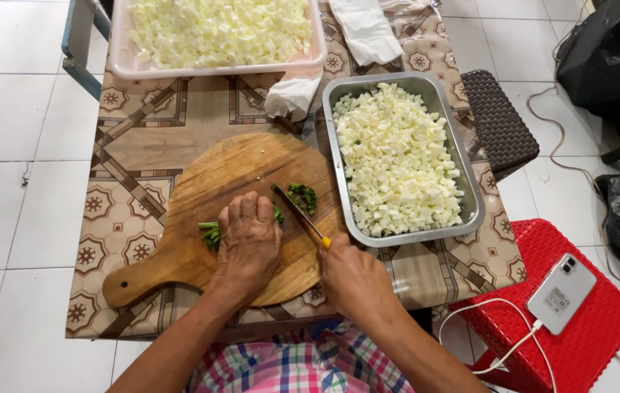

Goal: Chopping green vegetables on a wooden cutting board using a knife in a food preparation area.

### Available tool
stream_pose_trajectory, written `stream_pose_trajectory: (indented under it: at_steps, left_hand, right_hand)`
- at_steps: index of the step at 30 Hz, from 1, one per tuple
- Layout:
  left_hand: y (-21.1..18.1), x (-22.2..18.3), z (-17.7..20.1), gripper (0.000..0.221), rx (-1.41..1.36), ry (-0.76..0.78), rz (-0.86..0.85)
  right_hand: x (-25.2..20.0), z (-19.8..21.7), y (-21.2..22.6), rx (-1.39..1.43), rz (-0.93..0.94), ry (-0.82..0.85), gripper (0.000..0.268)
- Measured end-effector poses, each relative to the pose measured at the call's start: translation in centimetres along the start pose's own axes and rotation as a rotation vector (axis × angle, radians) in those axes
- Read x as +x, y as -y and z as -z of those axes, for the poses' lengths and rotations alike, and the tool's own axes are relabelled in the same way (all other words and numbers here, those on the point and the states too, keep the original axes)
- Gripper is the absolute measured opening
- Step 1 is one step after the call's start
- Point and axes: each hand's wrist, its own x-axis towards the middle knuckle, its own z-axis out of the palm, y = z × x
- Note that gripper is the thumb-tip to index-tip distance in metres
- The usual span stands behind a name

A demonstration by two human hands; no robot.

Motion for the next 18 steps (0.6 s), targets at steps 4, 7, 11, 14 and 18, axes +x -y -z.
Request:
stream_pose_trajectory:
  at_steps: [4, 7, 11, 14, 18]
  left_hand:
    - [0.1, -0.2, -0.2, 0.042, -0.002, -0.014, -0.007]
    - [0.1, 0.3, 1.2, 0.063, -0.066, 0.104, 0.026]
    - [0.7, 0.3, 3.4, 0.095, -0.199, 0.268, -0.013]
    - [1.3, 0.1, 2.5, 0.092, -0.058, 0.213, -0.021]
    - [1.6, 0.0, 0.6, 0.071, 0.001, 0.172, -0.013]
  right_hand:
    - [-0.1, 0.0, -0.1, 0.045, 0.068, 0.004, 0.034]
    - [-1.4, 0.5, 0.0, 0.140, 0.087, 0.022, 0.026]
    - [-2.6, 0.3, -0.3, 0.208, 0.135, 0.057, 0.021]
    - [-3.1, -0.2, -0.3, 0.189, 0.135, 0.003, 0.021]
    - [-3.9, -0.3, 0.7, 0.147, 0.088, 0.048, 0.023]
